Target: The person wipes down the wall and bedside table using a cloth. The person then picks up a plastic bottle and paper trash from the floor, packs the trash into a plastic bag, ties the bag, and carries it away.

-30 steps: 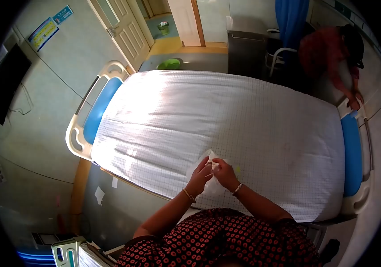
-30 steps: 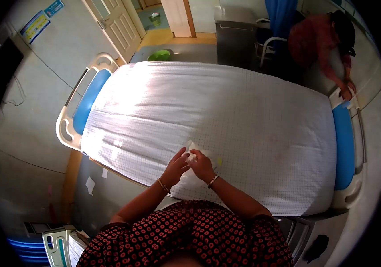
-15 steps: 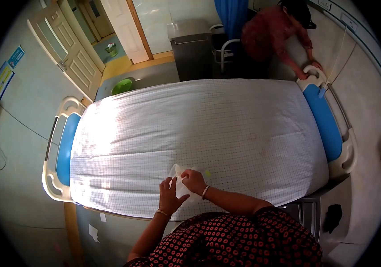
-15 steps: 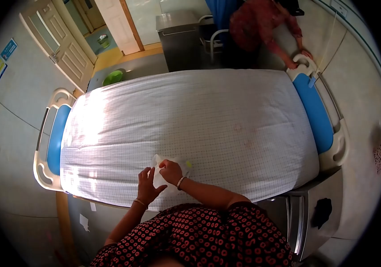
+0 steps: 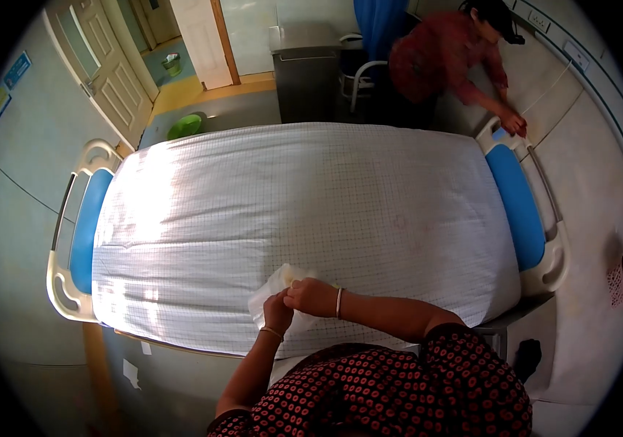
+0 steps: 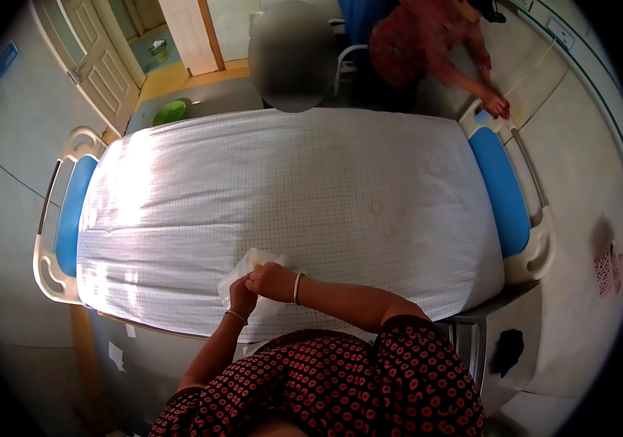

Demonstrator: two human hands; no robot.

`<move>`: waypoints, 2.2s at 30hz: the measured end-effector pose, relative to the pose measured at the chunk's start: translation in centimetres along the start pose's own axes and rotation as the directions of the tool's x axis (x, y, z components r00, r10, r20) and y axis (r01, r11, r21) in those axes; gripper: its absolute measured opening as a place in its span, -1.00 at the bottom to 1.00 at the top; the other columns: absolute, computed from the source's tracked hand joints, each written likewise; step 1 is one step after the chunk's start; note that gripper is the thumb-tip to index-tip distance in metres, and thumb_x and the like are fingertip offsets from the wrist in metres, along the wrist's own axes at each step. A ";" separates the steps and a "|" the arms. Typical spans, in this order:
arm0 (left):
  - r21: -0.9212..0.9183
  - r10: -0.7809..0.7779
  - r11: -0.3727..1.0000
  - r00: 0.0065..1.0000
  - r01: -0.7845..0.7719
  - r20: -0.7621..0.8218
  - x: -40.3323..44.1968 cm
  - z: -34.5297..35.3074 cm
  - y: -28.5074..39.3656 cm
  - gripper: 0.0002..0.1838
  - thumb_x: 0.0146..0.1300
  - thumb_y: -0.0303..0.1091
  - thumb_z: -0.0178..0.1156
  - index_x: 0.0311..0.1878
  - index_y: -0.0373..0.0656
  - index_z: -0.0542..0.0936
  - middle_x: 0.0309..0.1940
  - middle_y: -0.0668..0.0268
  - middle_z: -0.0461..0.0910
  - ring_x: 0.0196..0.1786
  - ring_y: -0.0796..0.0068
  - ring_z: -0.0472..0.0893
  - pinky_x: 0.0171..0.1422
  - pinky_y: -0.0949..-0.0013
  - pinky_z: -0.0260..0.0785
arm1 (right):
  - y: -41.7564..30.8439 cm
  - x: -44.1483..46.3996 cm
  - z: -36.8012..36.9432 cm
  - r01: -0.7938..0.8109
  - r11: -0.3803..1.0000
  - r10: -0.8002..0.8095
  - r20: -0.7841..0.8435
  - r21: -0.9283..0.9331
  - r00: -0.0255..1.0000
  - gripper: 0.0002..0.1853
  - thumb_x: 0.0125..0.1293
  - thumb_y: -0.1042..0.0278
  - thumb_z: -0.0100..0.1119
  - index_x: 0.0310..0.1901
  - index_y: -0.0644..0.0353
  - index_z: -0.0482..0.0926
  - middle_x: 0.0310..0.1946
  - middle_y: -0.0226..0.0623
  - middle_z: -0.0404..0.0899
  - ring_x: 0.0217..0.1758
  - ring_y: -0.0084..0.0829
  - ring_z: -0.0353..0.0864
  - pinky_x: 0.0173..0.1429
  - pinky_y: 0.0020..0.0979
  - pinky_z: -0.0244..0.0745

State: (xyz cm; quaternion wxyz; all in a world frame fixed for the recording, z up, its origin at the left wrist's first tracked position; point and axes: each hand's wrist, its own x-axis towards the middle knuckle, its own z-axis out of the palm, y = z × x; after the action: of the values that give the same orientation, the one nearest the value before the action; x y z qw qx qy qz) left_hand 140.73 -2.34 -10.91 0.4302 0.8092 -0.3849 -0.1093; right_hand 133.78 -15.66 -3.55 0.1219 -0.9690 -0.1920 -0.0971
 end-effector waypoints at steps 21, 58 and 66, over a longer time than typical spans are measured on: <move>0.071 -0.175 0.983 0.982 0.170 0.070 0.6 1.6 -1.1 -0.64 0.21 -0.17 -0.13 -0.43 -0.26 0.52 -0.67 0.12 0.44 -0.51 0.09 0.47 -0.43 0.20 0.24 | 0.3 -0.4 -0.4 -0.325 0.935 0.351 -0.228 0.145 0.908 -0.89 -0.04 0.43 0.05 -0.42 0.17 0.51 -0.42 -0.25 0.48 -0.32 -0.28 0.47 -0.21 -0.35 0.43; 0.368 0.515 0.735 0.822 -0.569 0.244 1.8 -2.6 2.6 -0.81 -0.06 -0.52 0.03 -0.30 -0.19 0.47 -0.35 0.30 0.53 -0.38 0.34 0.50 -0.10 0.35 0.35 | 4.1 0.6 2.1 -0.526 0.712 0.362 0.397 0.466 0.843 -0.66 0.22 0.36 -0.11 0.05 0.09 0.39 -0.12 -0.12 0.50 -0.10 -0.24 0.50 0.02 -0.35 0.35; 0.409 0.556 0.732 0.825 -0.545 0.104 1.6 -1.8 2.2 -0.90 -0.12 -0.48 0.15 -0.47 -0.12 0.46 -0.48 0.36 0.41 -0.38 0.40 0.48 -0.12 0.34 0.37 | 5.0 0.8 2.9 -0.599 0.462 0.282 0.532 0.654 0.798 -0.73 0.26 0.35 -0.13 -0.04 0.09 0.47 -0.20 -0.17 0.54 -0.18 -0.30 0.52 -0.03 -0.39 0.37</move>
State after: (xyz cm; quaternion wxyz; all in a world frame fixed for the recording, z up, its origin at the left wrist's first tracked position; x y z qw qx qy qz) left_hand 141.57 -3.13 -7.81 0.2630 0.7333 -0.6157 0.1185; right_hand 136.95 -19.06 -7.15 0.5264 -0.8238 0.0298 0.2083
